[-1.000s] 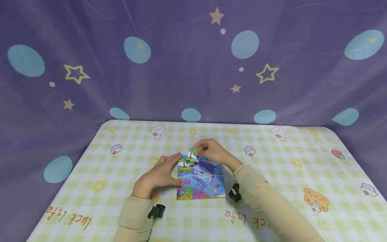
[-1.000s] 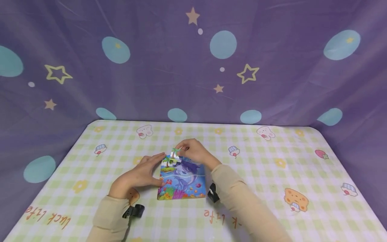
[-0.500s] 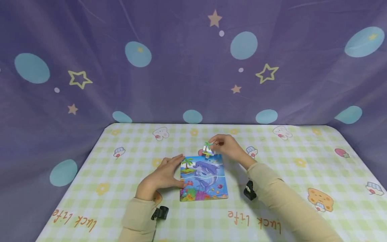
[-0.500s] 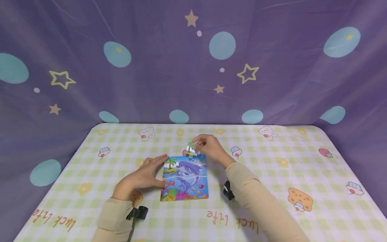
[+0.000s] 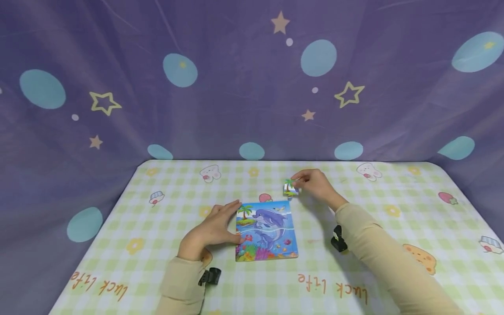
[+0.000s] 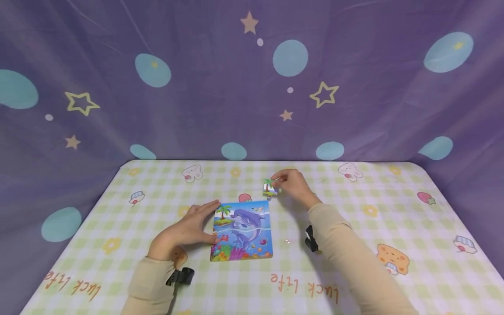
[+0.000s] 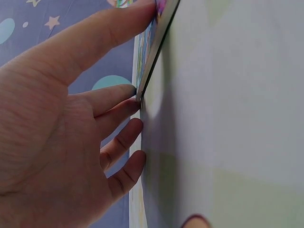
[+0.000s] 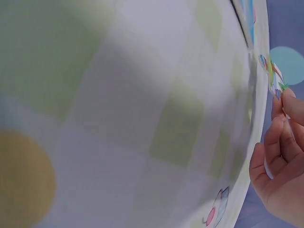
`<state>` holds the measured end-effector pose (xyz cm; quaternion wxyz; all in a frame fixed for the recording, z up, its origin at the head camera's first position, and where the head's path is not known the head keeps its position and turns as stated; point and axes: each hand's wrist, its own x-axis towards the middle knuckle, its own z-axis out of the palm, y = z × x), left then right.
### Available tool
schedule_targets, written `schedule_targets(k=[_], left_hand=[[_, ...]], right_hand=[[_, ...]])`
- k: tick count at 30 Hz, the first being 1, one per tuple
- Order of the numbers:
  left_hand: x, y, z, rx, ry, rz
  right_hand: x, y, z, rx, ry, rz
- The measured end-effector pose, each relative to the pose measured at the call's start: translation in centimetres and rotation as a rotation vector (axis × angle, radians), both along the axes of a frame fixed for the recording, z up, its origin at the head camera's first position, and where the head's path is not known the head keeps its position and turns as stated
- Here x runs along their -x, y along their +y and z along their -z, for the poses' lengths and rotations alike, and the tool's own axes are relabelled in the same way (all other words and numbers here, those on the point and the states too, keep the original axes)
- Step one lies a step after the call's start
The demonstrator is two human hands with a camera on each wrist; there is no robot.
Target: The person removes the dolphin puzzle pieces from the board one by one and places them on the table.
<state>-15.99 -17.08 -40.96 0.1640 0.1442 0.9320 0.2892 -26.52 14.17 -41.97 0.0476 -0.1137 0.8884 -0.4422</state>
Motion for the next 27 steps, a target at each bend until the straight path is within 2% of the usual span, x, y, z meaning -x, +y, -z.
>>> schedule_targets(k=[15,22,27], left_hand=[[0.1,0.0,0.2,0.013,-0.001,0.001],[0.0,0.3,0.1,0.033,0.004,-0.022],[0.0,0.4,0.0,0.036,0.009,-0.028]], right_hand=[[0.6,1.1,0.8,-0.124,-0.001,-0.015],[0.1,1.6,1.0,-0.081,0.055,-0.027],[-0.1,2.0,1.1,-0.047,0.038,-0.019]])
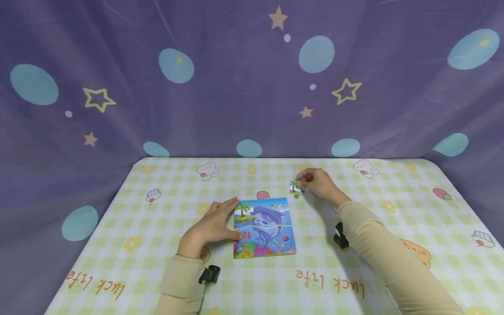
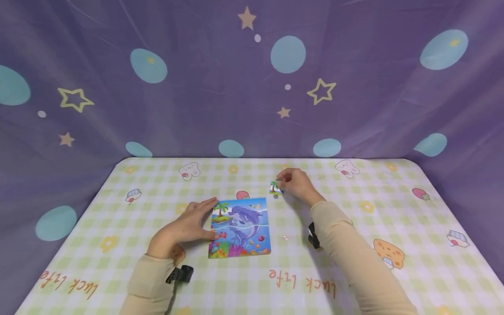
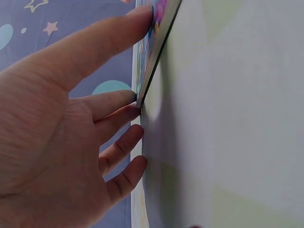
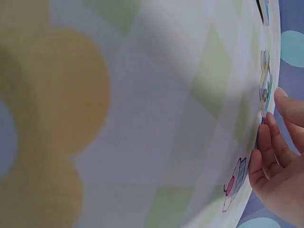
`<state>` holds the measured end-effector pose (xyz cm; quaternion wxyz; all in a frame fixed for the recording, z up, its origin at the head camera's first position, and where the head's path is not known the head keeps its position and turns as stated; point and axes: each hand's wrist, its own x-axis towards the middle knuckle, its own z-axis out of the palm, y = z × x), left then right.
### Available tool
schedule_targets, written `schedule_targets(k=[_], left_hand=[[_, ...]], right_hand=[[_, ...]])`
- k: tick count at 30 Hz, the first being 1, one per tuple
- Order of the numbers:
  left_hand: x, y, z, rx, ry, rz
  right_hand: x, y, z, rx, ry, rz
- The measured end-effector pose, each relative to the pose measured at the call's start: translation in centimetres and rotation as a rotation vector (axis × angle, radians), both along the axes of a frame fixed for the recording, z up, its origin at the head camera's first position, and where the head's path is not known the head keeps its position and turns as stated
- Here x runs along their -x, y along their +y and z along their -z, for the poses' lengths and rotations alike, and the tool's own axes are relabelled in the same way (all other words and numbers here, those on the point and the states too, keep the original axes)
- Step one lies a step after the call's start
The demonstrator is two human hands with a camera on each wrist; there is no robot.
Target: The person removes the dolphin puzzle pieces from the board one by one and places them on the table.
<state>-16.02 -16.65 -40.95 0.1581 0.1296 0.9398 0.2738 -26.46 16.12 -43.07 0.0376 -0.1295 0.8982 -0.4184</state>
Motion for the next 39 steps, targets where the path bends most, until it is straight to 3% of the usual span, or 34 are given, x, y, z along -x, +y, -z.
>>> schedule_targets(k=[7,13,25,34,39], left_hand=[[0.1,0.1,0.1,0.008,-0.013,0.001],[0.1,0.3,0.0,0.013,-0.003,0.015],[0.0,0.2,-0.4,0.000,-0.005,0.017],[0.1,0.2,-0.3,0.013,0.005,0.013],[0.1,0.0,-0.2,0.010,0.014,0.021]], right_hand=[[-0.1,-0.8,0.1,0.011,-0.002,0.043],[-0.5,-2.1,-0.4,0.070,0.024,0.022],[-1.3,-4.7,-1.3,0.072,0.050,-0.120],[-1.9,-6.4,-1.7,0.040,0.000,-0.225],[-2.3,-7.5,-1.9,0.020,-0.003,-0.336]])
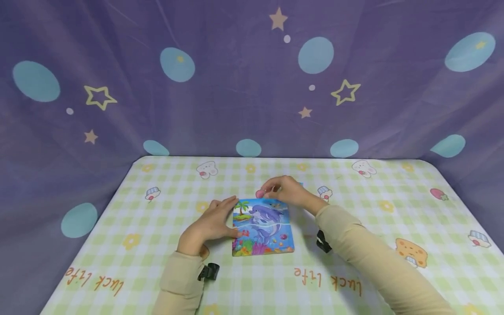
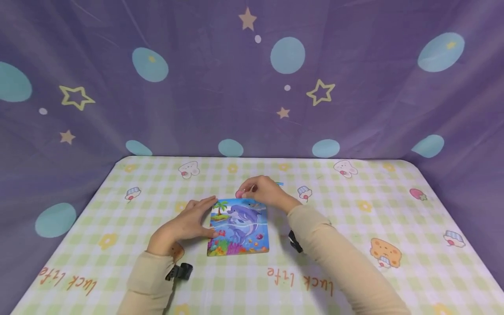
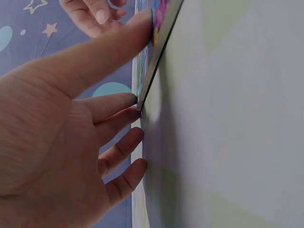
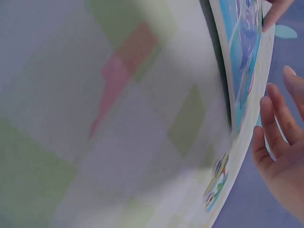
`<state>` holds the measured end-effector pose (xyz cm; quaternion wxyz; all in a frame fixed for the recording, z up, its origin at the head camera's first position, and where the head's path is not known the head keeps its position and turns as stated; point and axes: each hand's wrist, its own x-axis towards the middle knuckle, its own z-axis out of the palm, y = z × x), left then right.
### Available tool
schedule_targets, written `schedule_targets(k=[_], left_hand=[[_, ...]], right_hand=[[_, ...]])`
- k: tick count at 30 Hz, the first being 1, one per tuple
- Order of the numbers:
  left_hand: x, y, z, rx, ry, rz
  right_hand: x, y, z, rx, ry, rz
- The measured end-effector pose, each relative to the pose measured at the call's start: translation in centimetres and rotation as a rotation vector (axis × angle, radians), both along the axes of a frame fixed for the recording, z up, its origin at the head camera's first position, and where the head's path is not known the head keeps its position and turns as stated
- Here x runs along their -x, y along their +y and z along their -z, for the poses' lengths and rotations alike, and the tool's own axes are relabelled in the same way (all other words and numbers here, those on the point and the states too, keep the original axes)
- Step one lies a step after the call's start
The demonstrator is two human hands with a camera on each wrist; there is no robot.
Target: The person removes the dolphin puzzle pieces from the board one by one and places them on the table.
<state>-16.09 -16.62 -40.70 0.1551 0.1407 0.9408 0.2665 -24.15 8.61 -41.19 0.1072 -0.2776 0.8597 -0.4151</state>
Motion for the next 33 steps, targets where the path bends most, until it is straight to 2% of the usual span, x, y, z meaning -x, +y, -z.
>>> schedule_targets(k=[4,13,17,33], left_hand=[[0.0,-0.2,0.2,0.005,0.004,0.013],[0.1,-0.3,0.1,0.021,0.004,0.014],[0.2,0.0,0.0,0.031,0.007,0.023],[0.1,0.2,-0.1,0.039,-0.001,0.015]], right_hand=[[-0.3,-0.7,0.4,-0.044,0.011,-0.091],[-0.3,-2.5,0.6,-0.202,0.113,-0.195],[-0.3,-2.8,0.6,-0.250,0.120,-0.238],[-0.3,-3.1,0.0,-0.311,0.056,-0.274]])
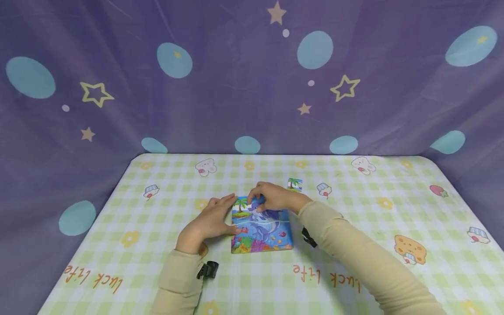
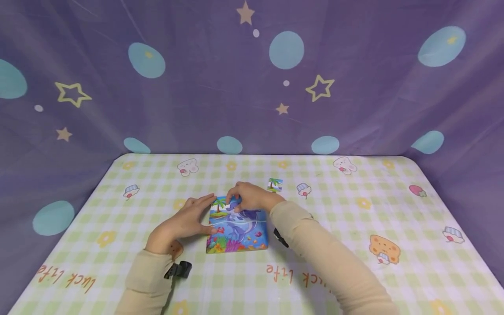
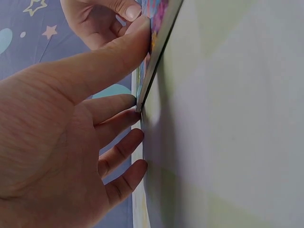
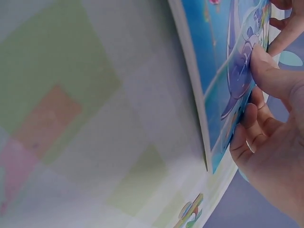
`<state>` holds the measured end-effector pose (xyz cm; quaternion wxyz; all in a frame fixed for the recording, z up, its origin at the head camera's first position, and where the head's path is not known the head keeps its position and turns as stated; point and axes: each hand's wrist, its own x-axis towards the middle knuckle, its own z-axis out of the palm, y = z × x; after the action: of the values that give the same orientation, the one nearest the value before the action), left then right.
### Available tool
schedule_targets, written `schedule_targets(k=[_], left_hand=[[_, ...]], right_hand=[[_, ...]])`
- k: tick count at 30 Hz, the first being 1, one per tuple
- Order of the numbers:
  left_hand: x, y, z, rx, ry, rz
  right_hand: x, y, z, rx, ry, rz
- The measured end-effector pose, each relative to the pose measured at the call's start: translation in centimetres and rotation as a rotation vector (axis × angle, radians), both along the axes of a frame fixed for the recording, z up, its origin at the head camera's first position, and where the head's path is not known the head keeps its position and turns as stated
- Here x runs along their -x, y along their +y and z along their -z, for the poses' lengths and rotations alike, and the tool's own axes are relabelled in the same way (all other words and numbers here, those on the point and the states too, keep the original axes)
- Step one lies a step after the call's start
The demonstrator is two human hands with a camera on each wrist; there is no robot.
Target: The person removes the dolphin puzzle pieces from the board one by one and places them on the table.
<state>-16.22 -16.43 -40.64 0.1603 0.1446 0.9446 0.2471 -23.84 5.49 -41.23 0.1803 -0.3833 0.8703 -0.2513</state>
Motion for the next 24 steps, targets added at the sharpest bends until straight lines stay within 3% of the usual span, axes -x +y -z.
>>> schedule_targets(k=[11,24], left_hand=[[-0.13,0.11,0.03,-0.010,-0.007,0.001],[-0.08,0.03,-0.09,-0.005,-0.012,-0.020]], right_hand=[[0.24,-0.03,-0.07,0.063,0.013,-0.030],[-0.27,0.31,0.60,0.153,0.020,0.106]])
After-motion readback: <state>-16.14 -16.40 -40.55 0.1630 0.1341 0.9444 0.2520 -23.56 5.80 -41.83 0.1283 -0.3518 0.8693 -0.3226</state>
